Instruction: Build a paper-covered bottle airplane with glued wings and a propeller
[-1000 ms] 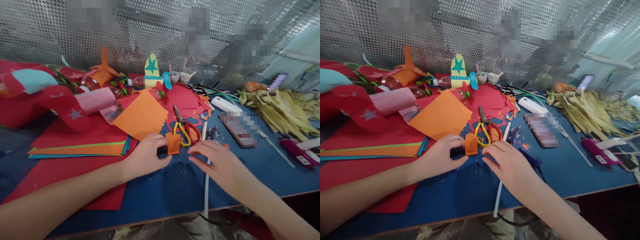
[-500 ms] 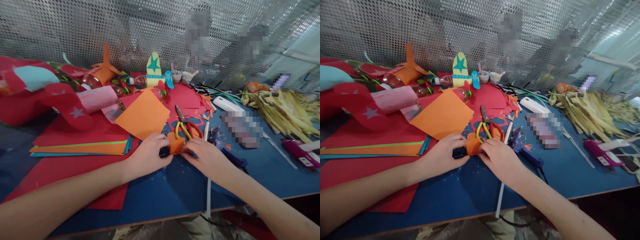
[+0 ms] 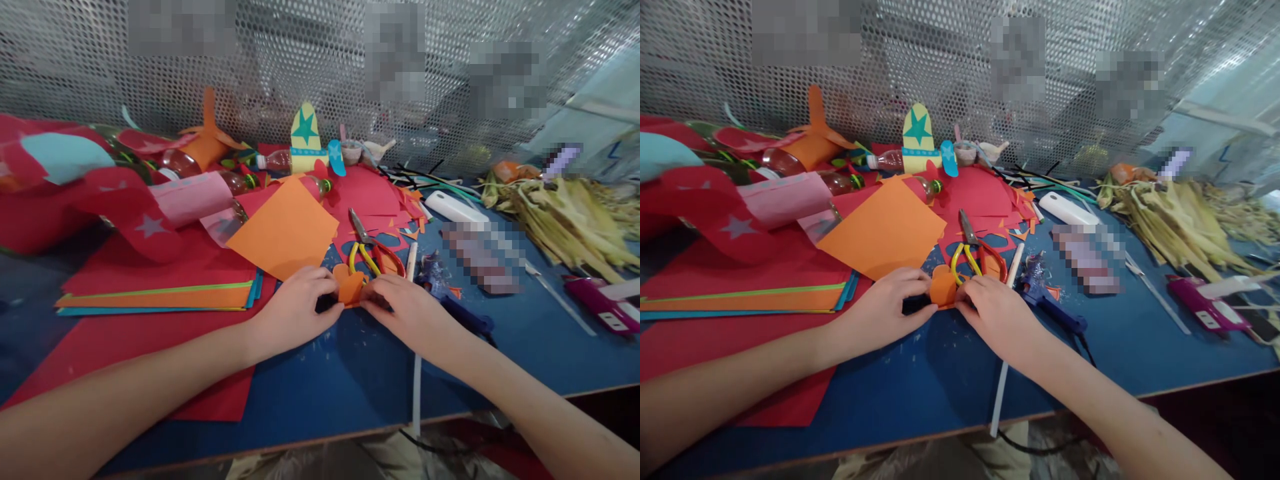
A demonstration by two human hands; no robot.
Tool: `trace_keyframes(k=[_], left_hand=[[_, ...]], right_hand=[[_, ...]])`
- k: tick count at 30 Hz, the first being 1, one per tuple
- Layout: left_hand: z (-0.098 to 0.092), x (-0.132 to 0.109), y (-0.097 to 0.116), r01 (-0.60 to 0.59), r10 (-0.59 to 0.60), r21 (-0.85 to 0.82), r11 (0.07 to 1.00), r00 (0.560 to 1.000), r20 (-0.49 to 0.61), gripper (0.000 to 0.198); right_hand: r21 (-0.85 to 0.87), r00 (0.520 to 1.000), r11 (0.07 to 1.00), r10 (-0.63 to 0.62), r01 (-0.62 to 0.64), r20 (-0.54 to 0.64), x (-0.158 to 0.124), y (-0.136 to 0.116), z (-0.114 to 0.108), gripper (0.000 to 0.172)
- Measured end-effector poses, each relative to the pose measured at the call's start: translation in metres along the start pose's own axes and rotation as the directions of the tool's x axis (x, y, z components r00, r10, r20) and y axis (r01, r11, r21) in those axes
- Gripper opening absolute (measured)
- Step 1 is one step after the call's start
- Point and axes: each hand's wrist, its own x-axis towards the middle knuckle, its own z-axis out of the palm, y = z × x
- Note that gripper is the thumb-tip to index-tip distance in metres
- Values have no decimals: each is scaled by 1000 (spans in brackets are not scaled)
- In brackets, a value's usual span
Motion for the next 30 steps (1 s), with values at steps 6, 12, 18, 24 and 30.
trace_keyframes(k=[6,12,18,24,30], left_hand=[[1,1,-1,14,-14,-3,1000,1000,20,7],[3,2,-2,12,-12,-14,1000,1000,10,6],[4,2,0,47,-47,-7,999,999,24,3],[2,6,3,102,-104,28,994,993,55,6],[4,5,1,76,-78,36,996,996,48,4]], right_hand=[[-19,998,998,57,-57,2,2,-3,0,11],[-88,990,987,140,-137,25,6,-9,-1,11],[-99,985,982,165,-160,43,8,-11,0,13],[-29,984,987,159,-158,74,10,-9,-5,16],[74,996,997,45,-39,-77,-13,-8,-6,16]])
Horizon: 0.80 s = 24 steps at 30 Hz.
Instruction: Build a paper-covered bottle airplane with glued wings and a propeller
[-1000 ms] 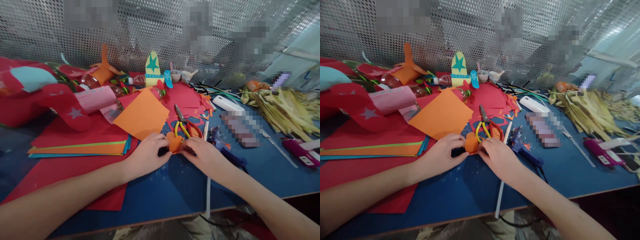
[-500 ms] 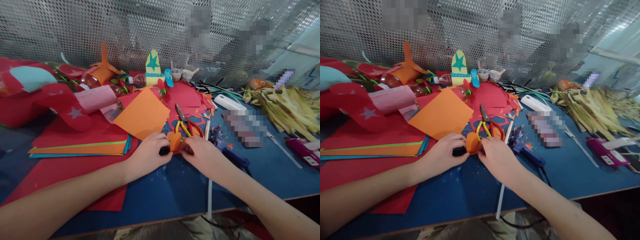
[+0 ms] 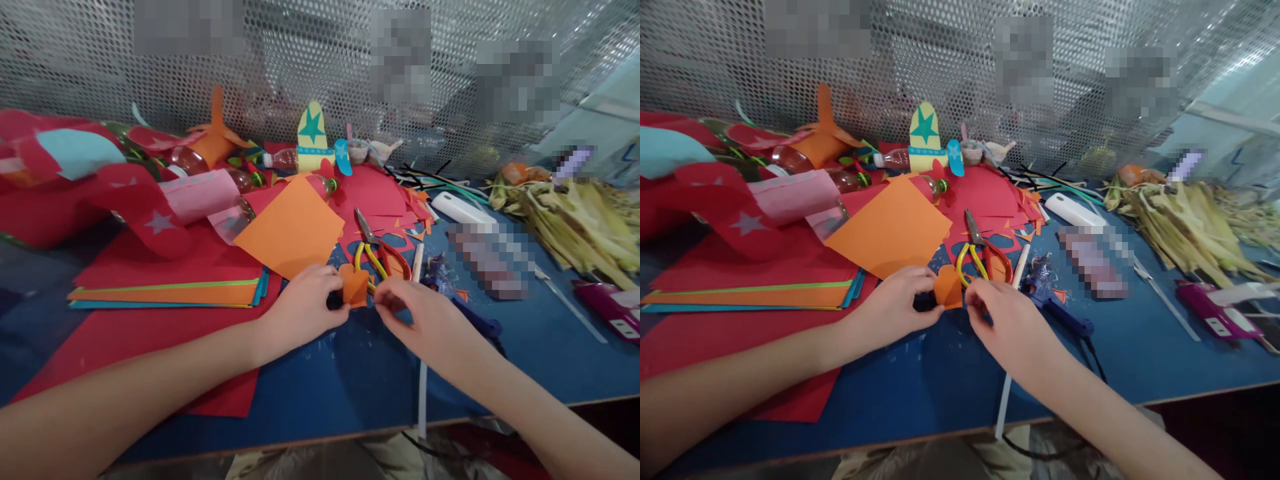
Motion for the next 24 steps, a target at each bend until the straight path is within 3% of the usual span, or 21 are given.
trace_keyframes(k=[3,6,12,20,24], left_hand=[[1,-1,-1,2,-2,-3,1000,1000,-2,5],[0,-1,-1,9,-9,-12,1000,1000,-1,5],[-1,-1,-1,0,0,-29,1000,1000,-5,5],[2,-3,-3,-34,33,-5,999,999,-40,4],[2,-4,-3,-61,62,10,998,996,-71,6]], right_hand=[[-116,966,964,-248,239,-70,-12,-1,10,27],[-241,941,921,-332,307,-69,-17,-2,20,34],[-341,934,891,-346,299,-87,-18,0,25,33],[-355,950,904,-292,238,-109,-17,-1,23,36],[-234,966,958,-205,166,-157,-23,2,17,32]])
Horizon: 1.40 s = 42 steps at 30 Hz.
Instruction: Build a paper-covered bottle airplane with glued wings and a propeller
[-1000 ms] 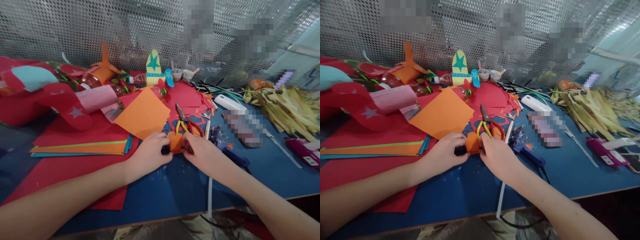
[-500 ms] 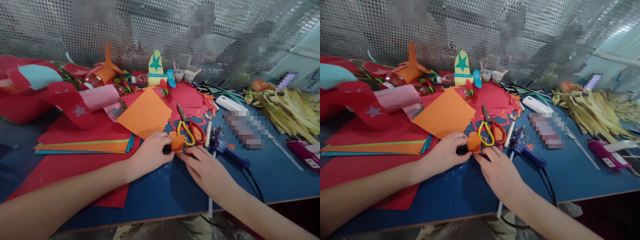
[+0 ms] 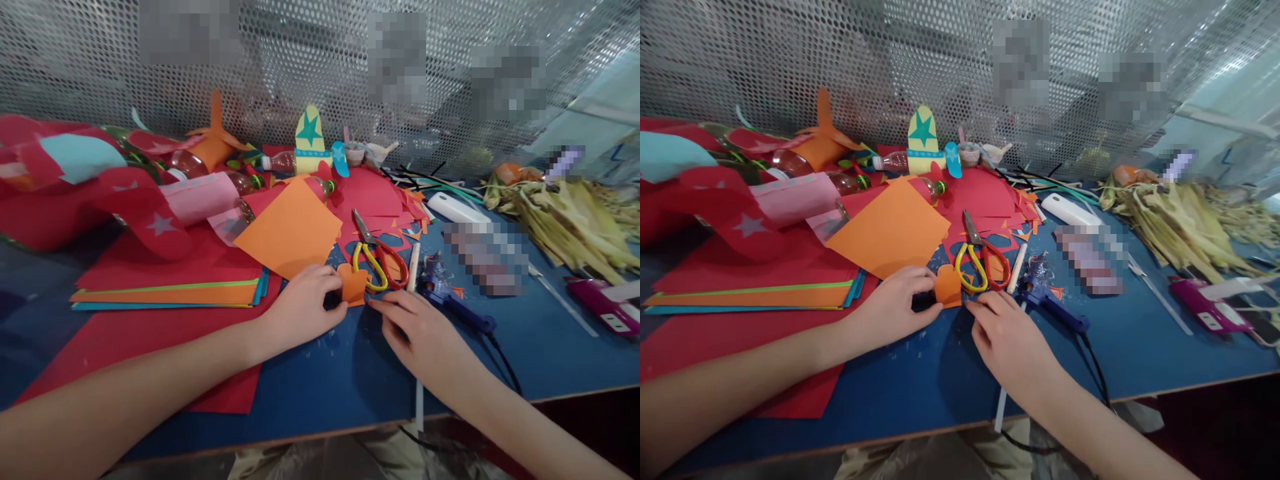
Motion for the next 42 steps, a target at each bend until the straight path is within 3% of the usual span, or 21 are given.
trace_keyframes(k=[3,6,9,11,15,19,23,26,28,31,36,39,42], left_hand=[[-1,-1,1,-8,8,-1,1000,1000,-11,13],[-3,-1,3,-8,8,-47,999,1000,-16,15],[-5,1,3,13,-14,-58,998,1000,-11,17],[-7,2,4,25,-25,-48,999,1000,-2,20],[-8,2,4,20,-20,-45,999,1000,9,24],[-7,1,4,22,-22,-61,998,1000,-2,24],[-6,0,4,31,-33,-82,996,999,-15,21],[-6,1,4,25,-26,-83,996,1000,-11,22],[-6,1,4,19,-20,-75,997,1000,-7,24],[-7,2,4,11,-11,-64,998,1000,-4,27],[-5,1,2,16,-16,-48,999,1000,-13,26],[-4,1,1,1,-2,-42,999,1000,-11,25],[-3,1,1,-3,2,-44,999,1000,-13,25]], right_hand=[[-1,980,985,174,-175,-100,-11,11,-17,25],[-224,942,923,272,-314,-198,-27,35,-32,35],[-346,939,874,300,-342,-170,-42,69,-31,52],[-243,951,920,303,-308,-58,-48,88,-25,46],[-148,947,936,318,-321,-41,-50,105,-15,44],[-49,925,926,371,-375,-82,-51,96,-20,41],[241,865,843,502,-481,-28,-59,79,-33,39],[509,768,636,634,-581,84,-67,69,-39,36],[686,718,463,684,-561,126,-70,62,-40,34],[855,725,299,678,-425,123,-70,50,-39,34],[773,727,345,655,-532,208,-64,22,-30,27],[667,754,433,580,-607,310,-64,7,-21,39],[564,734,487,562,-666,382,-62,-3,-13,48]])
